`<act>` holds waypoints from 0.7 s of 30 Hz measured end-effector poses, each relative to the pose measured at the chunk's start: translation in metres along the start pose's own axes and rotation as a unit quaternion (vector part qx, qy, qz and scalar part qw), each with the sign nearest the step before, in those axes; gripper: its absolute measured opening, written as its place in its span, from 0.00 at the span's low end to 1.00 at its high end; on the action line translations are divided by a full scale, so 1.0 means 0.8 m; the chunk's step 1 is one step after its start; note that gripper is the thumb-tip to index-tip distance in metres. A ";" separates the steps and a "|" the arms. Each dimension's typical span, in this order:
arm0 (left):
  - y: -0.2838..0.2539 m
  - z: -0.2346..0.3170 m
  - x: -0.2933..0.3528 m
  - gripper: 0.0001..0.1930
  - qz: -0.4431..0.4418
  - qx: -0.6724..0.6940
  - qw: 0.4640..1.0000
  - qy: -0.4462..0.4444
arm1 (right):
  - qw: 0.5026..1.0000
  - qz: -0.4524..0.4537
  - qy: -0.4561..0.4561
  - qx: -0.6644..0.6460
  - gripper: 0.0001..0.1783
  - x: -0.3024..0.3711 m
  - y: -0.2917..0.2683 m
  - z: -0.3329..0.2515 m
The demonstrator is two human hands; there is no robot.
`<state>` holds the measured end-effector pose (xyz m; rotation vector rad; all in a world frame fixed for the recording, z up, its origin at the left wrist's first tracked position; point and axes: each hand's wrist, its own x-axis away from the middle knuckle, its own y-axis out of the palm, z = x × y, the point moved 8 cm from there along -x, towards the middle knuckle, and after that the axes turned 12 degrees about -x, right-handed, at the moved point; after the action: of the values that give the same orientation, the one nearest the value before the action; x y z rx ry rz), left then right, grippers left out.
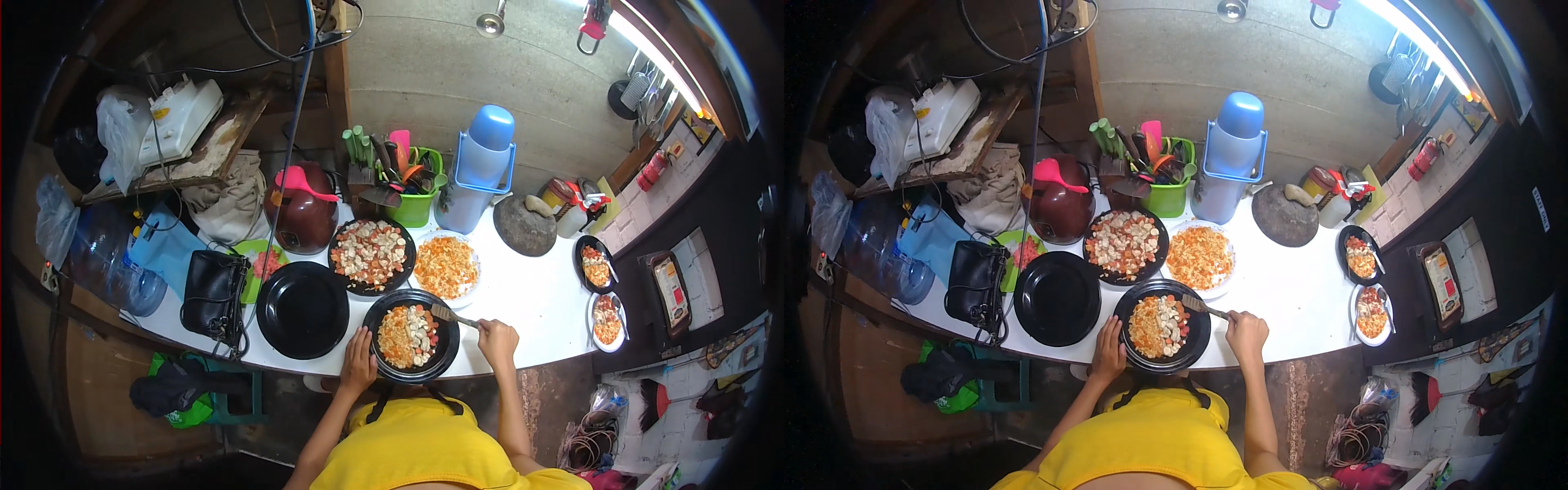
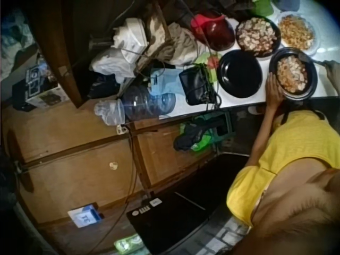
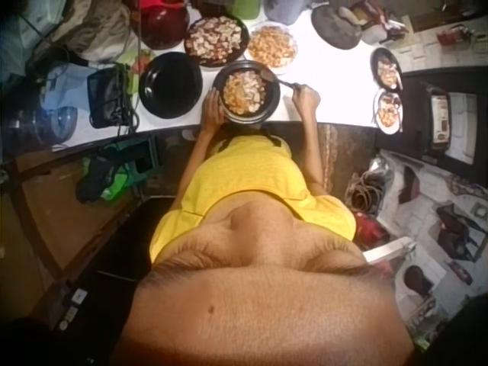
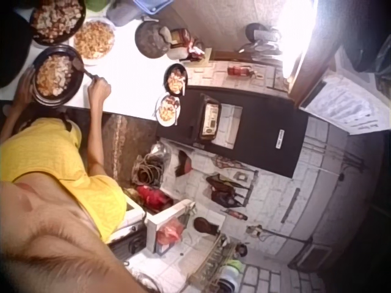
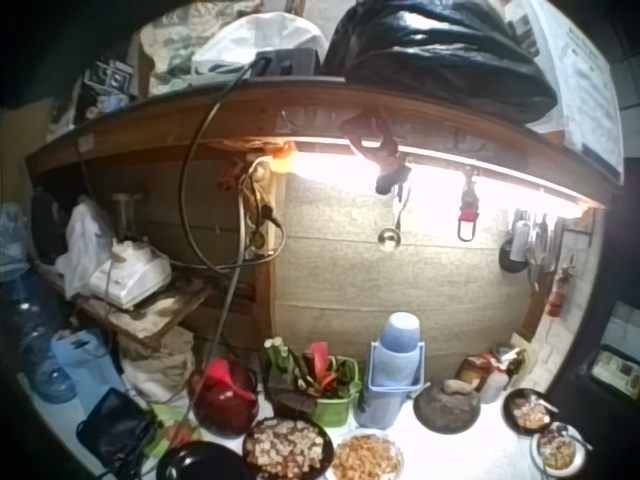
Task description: The person uses a spoon to scoop shredded cheese and diced vegetables from separate bowls and places them onto a flat food base in a black bowl. The person repeatedly adds toppings to the food item, layering the ingredients.
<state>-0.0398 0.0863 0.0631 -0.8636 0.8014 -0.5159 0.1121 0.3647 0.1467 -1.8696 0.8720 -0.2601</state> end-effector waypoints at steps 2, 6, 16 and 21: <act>0.000 0.000 0.000 0.29 -0.001 -0.001 1.000 0.001 | 1.000 0.012 -0.009 0.010 0.07 -0.001 -0.002 -0.004; -0.003 0.000 0.002 0.28 -0.001 0.000 1.000 -0.003 | 0.998 0.023 -0.044 0.044 0.07 -0.007 -0.011 -0.030; -0.004 -0.003 0.004 0.27 0.023 0.008 1.000 -0.001 | 0.989 0.073 -0.124 0.030 0.10 -0.053 -0.021 -0.089; -0.002 -0.006 0.004 0.28 0.023 0.005 1.000 -0.007 | 0.983 0.069 -0.171 -0.020 0.10 -0.090 0.015 -0.123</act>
<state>-0.0416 0.0812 0.0610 -0.8375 0.8033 -0.4721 0.0026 0.3405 0.1968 -1.8103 0.7667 0.1634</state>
